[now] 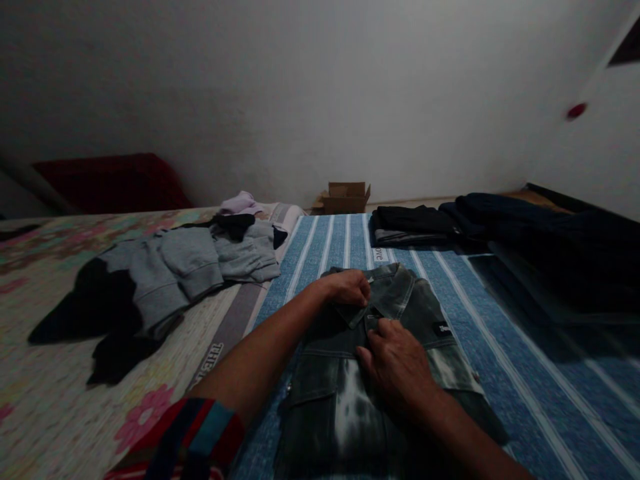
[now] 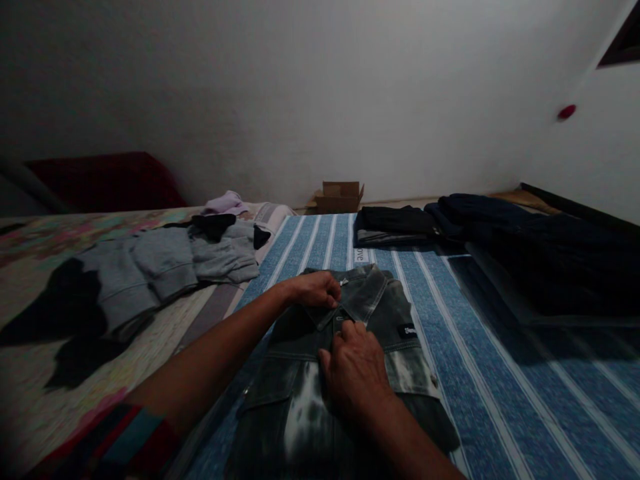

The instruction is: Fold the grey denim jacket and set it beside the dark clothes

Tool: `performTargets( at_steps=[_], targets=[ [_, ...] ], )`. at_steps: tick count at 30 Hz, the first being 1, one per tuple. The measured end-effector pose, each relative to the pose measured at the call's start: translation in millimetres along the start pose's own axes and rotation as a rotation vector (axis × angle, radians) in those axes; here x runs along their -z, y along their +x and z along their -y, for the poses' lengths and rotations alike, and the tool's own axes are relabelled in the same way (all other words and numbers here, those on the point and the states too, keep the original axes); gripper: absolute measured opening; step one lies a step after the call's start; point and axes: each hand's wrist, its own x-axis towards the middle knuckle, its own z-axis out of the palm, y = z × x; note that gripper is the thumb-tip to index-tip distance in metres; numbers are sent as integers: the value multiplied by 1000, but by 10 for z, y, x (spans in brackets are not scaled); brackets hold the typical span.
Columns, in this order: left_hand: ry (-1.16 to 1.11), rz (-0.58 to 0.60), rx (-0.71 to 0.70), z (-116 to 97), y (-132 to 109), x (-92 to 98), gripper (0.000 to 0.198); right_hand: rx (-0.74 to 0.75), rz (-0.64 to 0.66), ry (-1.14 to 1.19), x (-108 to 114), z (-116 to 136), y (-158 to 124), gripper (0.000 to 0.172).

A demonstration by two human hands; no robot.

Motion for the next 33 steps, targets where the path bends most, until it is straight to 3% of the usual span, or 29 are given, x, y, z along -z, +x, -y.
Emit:
performTargets(
  at_steps=[12,33],
  targets=[
    [116,-98,-19,-78,-107,-59,10,46,-25,3,-4,-2,-26,29],
    [108,-146,-15,-47,-100,-122,11,56,-50,9,-48,-27,-18,29]
  ],
)
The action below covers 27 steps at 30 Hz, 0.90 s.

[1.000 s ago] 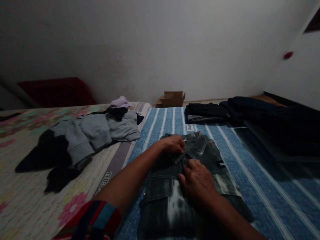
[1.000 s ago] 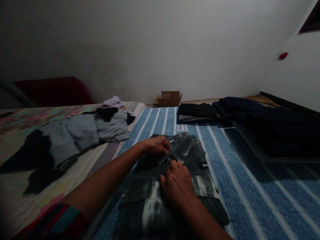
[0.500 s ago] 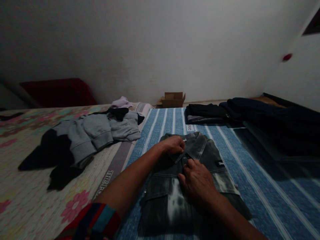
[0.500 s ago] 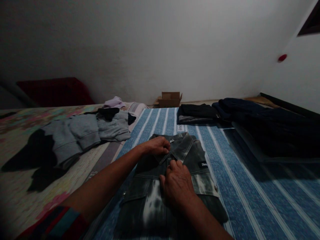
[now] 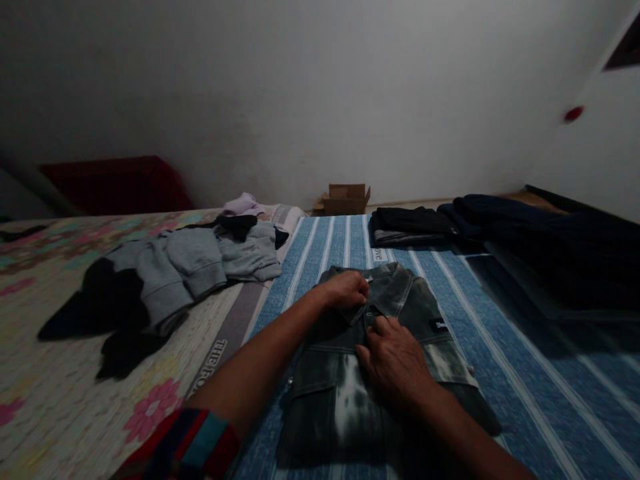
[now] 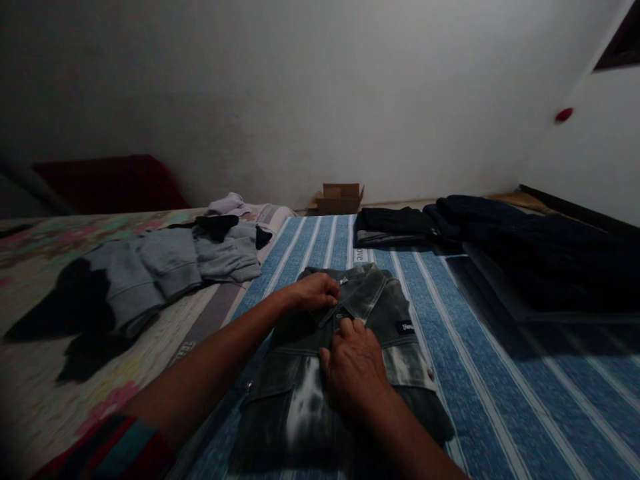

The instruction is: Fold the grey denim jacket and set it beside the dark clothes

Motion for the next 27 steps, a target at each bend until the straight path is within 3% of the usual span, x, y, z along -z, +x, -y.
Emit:
performTargets(
  at_steps=[14,27],
  targets=[
    [149,-22,-2,-21,26,-18,13,10,-1,-4,-7,1,-7,29],
    [142,5,8,-47,-10,26,12,9,-16,10,-22,-11,-7,29]
  ],
)
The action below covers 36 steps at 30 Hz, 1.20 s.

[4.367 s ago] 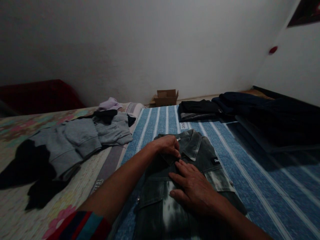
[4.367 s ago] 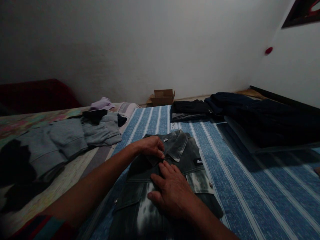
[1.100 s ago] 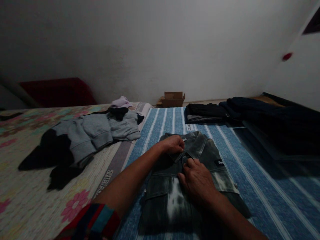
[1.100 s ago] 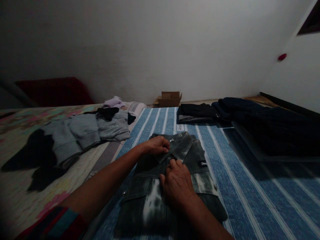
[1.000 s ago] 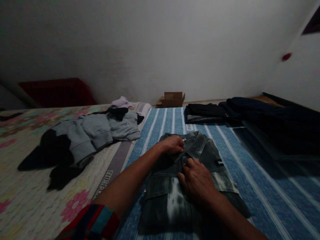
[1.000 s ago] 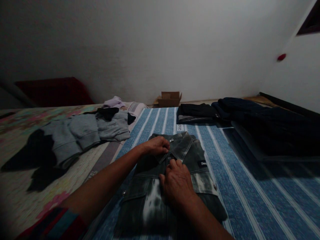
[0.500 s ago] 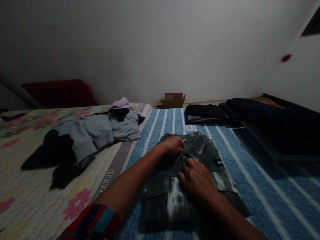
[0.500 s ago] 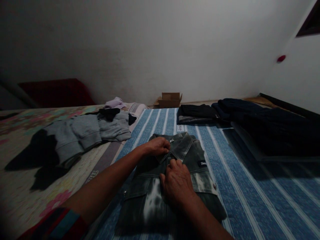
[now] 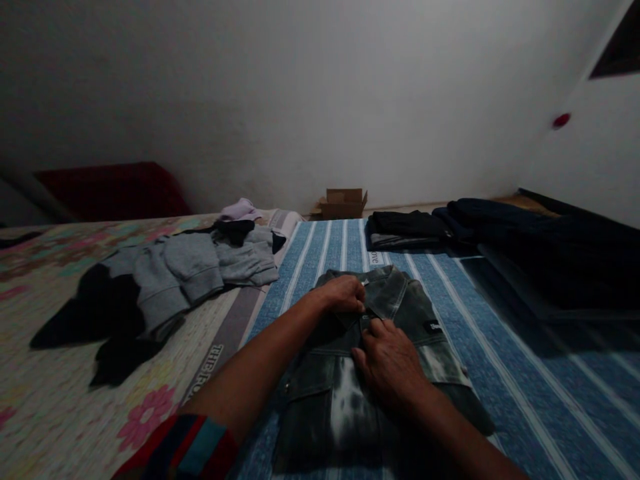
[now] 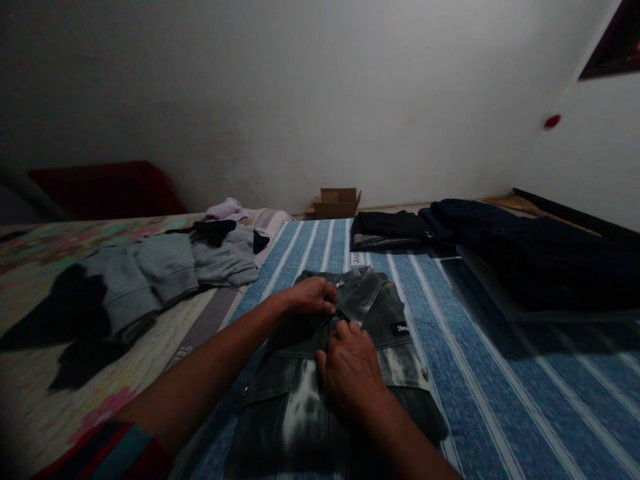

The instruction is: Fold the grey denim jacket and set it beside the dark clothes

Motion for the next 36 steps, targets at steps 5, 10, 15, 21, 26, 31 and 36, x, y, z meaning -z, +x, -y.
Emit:
performTargets(
  at_steps=[5,10,15,21,26,31,36],
  targets=[
    [61,-8,35,0,14,-17,19,2,-3,2,-2,0,11,30],
    [98,-32,86,-50,3,-24,17,-12,19,12,23,18,25,30],
    [129,-47,112,-91,-11,-28,16,-33,24,46,24,29,-4,28],
    [109,-55,141,-92,0,-44,18,-40,61,137,-20,-3,-134,41],
    [99,-47,177,-89,19,-45,22,-55,169,205,-66,-3,-199,66],
    [132,-60,158,-94,-6,-58,17,-42,86,277,-17,-26,-206,47],
    [148,-61,148,-81,-15,-71,16,-76,-244,256,241,-531,55,28]
  ],
)
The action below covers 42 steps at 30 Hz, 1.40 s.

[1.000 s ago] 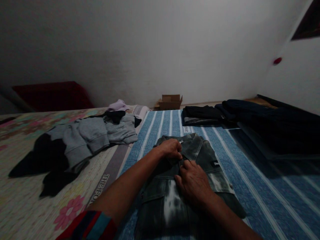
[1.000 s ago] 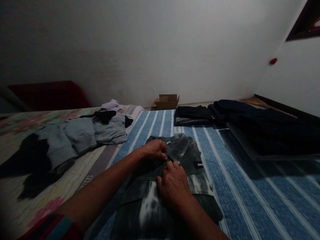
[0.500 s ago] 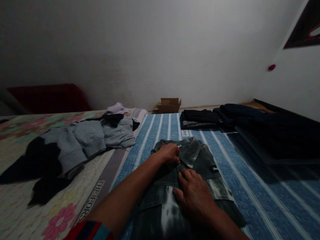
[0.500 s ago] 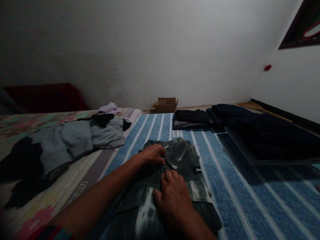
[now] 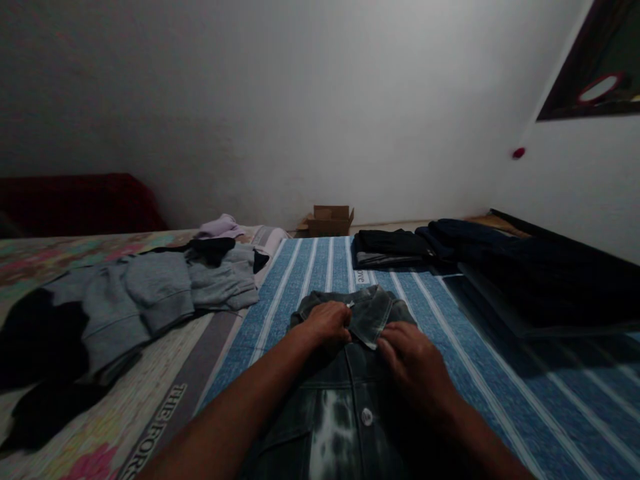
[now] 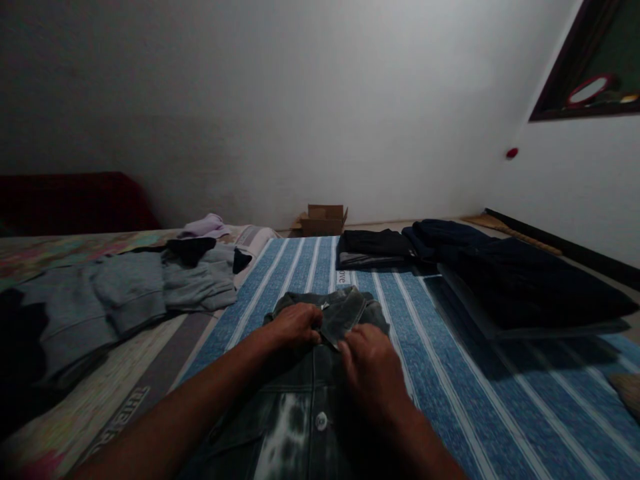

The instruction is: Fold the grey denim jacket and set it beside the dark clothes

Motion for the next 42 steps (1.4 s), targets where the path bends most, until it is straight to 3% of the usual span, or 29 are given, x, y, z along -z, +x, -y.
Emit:
performTargets(
  at_steps=[2,4,9,15,25,33,42],
  targets=[
    [-10,3,-2,10,7,-7,14,-114,-52,-79,128,-251,260,26],
    [-24,-2,-3,24,16,-16,13,-254,-21,-33,202,-482,522,26],
    [-79,-2,-4,64,40,-32,12,-339,121,150,121,-819,915,14],
    [-105,21,-7,73,55,-31,12,-448,254,461,-25,-944,926,9],
    [-120,11,1,68,53,-45,10,-605,225,686,-69,-937,899,14],
    [-140,21,27,56,40,-23,11,-586,261,745,-71,-945,953,16],
    [-139,31,27,60,39,-14,12,-589,306,676,-26,-1039,1100,4]
  ],
)
